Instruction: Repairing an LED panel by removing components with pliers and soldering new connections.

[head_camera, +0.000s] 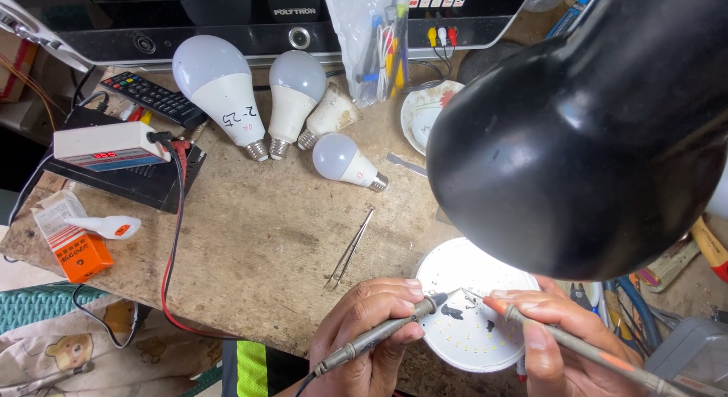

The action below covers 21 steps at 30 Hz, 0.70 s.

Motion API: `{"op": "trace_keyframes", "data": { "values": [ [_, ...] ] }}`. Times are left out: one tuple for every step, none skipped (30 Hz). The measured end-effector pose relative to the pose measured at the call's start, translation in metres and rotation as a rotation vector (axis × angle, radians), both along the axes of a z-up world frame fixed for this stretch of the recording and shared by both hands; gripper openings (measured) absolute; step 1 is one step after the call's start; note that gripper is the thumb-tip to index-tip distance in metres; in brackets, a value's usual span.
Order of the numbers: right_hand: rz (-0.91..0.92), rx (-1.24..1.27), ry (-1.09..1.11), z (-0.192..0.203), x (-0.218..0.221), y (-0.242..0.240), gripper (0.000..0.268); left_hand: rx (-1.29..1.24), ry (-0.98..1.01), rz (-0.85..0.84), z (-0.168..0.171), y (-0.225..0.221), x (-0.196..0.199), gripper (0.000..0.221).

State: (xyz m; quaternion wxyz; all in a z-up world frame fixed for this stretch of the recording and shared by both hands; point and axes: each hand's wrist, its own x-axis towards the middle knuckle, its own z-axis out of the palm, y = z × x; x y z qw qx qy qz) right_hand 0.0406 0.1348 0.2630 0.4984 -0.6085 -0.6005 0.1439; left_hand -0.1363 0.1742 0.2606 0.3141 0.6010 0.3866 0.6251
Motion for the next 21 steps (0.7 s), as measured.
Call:
{"op": "trace_keyframes", "data": {
  "values": [
    [0.041, 0.046, 0.027, -0.003, 0.001, 0.002, 0.013, 0.023, -0.015, 0.000, -0.001, 0.001, 0.000, 0.025],
    [0.083, 0.092, 0.055, -0.005, 0.001, 0.003, 0.013, 0.046, -0.030, 0.000, -0.002, 0.001, -0.001, 0.026],
    [0.094, 0.092, 0.063, -0.008, 0.002, 0.000, 0.013, 0.045, -0.022, 0.012, -0.001, 0.001, -0.003, 0.026],
    [0.055, 0.060, 0.048, -0.011, 0.002, -0.003, 0.014, 0.030, -0.025, -0.009, 0.000, 0.001, -0.004, 0.025],
    [0.015, 0.029, 0.030, -0.013, 0.004, -0.005, 0.014, 0.016, -0.030, -0.032, 0.001, 0.000, -0.005, 0.024],
    [0.025, 0.029, 0.036, -0.018, 0.005, -0.006, 0.014, 0.017, -0.024, -0.022, 0.000, 0.000, -0.007, 0.024],
    [0.015, 0.037, 0.030, -0.021, 0.006, -0.006, 0.013, 0.029, -0.017, -0.048, 0.000, 0.000, -0.009, 0.022],
    [0.004, 0.046, 0.023, -0.024, 0.008, -0.007, 0.012, 0.040, -0.011, -0.074, -0.001, 0.000, -0.010, 0.021],
    [0.003, 0.047, 0.022, -0.025, 0.011, -0.007, 0.012, 0.041, -0.012, -0.075, -0.001, 0.001, -0.010, 0.021],
    [0.041, 0.045, 0.020, -0.025, 0.014, -0.007, 0.012, 0.056, 0.001, -0.069, -0.002, 0.001, -0.010, 0.022],
    [0.077, 0.042, 0.019, -0.026, 0.016, -0.007, 0.013, 0.071, 0.015, -0.064, -0.002, 0.002, -0.010, 0.023],
    [0.076, 0.043, 0.018, -0.023, 0.013, -0.006, 0.013, 0.072, 0.015, -0.065, -0.001, 0.001, -0.009, 0.023],
    [0.045, 0.046, 0.010, -0.021, 0.010, -0.006, 0.012, 0.039, -0.009, -0.058, -0.001, 0.000, -0.008, 0.024],
    [0.014, 0.048, 0.001, -0.019, 0.007, -0.005, 0.012, 0.005, -0.033, -0.051, -0.001, 0.000, -0.006, 0.025],
    [0.013, 0.048, 0.000, -0.017, 0.007, -0.005, 0.012, 0.005, -0.034, -0.052, -0.003, 0.000, -0.006, 0.025],
    [0.016, 0.041, -0.001, -0.015, 0.006, -0.005, 0.011, 0.028, -0.034, -0.048, -0.004, 0.000, -0.006, 0.023],
    [0.019, 0.035, -0.001, -0.014, 0.006, -0.005, 0.010, 0.053, -0.032, -0.045, -0.006, 0.001, -0.006, 0.021],
    [0.018, 0.035, -0.001, -0.013, 0.004, -0.004, 0.010, 0.053, -0.031, -0.046, -0.005, 0.001, -0.006, 0.021],
    [0.022, 0.041, 0.007, -0.012, 0.002, -0.004, 0.011, 0.066, -0.021, -0.037, -0.005, 0.001, -0.006, 0.021],
    [0.026, 0.046, 0.016, -0.010, 0.001, -0.003, 0.013, 0.079, -0.010, -0.028, -0.004, 0.002, -0.005, 0.022],
    [0.015, 0.046, 0.011, -0.009, -0.001, -0.002, 0.013, 0.079, -0.015, -0.039, -0.004, 0.002, -0.005, 0.022]
  ]
}}
